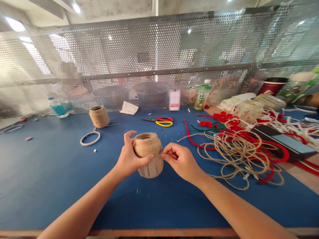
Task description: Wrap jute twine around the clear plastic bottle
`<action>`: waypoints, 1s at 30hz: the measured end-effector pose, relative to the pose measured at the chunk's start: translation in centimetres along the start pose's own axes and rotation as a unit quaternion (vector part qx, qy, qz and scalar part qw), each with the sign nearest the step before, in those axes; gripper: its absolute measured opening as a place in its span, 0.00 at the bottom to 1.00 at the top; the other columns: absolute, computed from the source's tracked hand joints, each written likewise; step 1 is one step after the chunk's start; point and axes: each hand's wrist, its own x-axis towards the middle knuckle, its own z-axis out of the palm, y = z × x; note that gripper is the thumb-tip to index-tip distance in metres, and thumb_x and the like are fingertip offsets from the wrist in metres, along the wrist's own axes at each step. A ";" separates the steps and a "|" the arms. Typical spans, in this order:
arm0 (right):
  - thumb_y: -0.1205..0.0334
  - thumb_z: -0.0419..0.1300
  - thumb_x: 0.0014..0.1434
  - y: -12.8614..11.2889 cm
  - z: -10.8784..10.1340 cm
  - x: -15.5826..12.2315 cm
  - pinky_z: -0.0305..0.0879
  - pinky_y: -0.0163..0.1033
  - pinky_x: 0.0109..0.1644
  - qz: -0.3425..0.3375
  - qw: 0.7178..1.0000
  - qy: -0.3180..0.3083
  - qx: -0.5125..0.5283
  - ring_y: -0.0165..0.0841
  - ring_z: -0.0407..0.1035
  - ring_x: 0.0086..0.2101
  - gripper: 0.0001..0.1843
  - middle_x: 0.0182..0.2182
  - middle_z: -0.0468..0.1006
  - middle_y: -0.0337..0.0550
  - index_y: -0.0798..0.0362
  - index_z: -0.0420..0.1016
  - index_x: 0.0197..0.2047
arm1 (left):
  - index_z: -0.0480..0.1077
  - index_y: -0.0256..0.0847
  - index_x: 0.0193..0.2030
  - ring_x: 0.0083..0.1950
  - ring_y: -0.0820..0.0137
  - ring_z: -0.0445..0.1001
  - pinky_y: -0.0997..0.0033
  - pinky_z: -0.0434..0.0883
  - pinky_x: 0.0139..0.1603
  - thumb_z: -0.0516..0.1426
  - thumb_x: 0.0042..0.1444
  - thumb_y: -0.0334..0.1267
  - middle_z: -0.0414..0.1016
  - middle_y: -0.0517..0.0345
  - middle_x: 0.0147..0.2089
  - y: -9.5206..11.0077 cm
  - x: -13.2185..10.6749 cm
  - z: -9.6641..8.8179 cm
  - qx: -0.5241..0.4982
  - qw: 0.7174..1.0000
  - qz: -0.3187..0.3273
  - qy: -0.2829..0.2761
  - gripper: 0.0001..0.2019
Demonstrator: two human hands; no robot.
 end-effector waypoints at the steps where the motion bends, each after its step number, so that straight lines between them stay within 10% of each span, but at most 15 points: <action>1: 0.60 0.57 0.53 0.0 0.0 0.0 0.50 0.30 0.22 -0.003 1.000 0.008 -0.008 0.22 0.52 0.20 0.09 0.18 0.59 0.32 0.55 0.64 0.26 | 0.44 0.43 0.52 0.40 0.63 0.72 0.59 0.68 0.42 0.63 0.37 0.42 0.68 0.55 0.39 0.0 0.0 0.0 0.000 1.000 0.000 0.000 0.39; 12: 0.62 0.57 0.52 0.1 0.0 0.2 0.50 0.30 0.22 0.000 0.999 0.025 -0.029 0.22 0.51 0.19 0.07 0.18 0.59 0.31 0.54 0.63 0.26 | 0.44 0.44 0.52 0.40 0.64 0.71 0.60 0.68 0.43 0.63 0.38 0.42 0.69 0.55 0.40 0.2 -0.1 0.1 -0.010 1.000 0.006 -0.008 0.39; 19: 0.63 0.57 0.52 0.6 -0.1 0.3 0.51 0.31 0.23 0.010 1.000 -0.003 0.026 0.24 0.51 0.20 0.21 0.18 0.54 0.29 0.54 0.61 0.50 | 0.43 0.45 0.55 0.43 0.62 0.71 0.57 0.68 0.46 0.63 0.38 0.42 0.69 0.53 0.42 -0.3 -0.1 0.1 -0.040 0.999 0.021 -0.024 0.41; 30: 0.63 0.58 0.52 0.0 -0.1 0.2 0.49 0.31 0.22 0.019 0.999 -0.010 0.043 0.23 0.50 0.19 0.20 0.17 0.53 0.28 0.56 0.63 0.48 | 0.41 0.44 0.55 0.48 0.61 0.71 0.54 0.66 0.51 0.65 0.36 0.42 0.67 0.51 0.45 1.0 -0.5 0.5 -0.073 0.997 -0.016 -0.021 0.44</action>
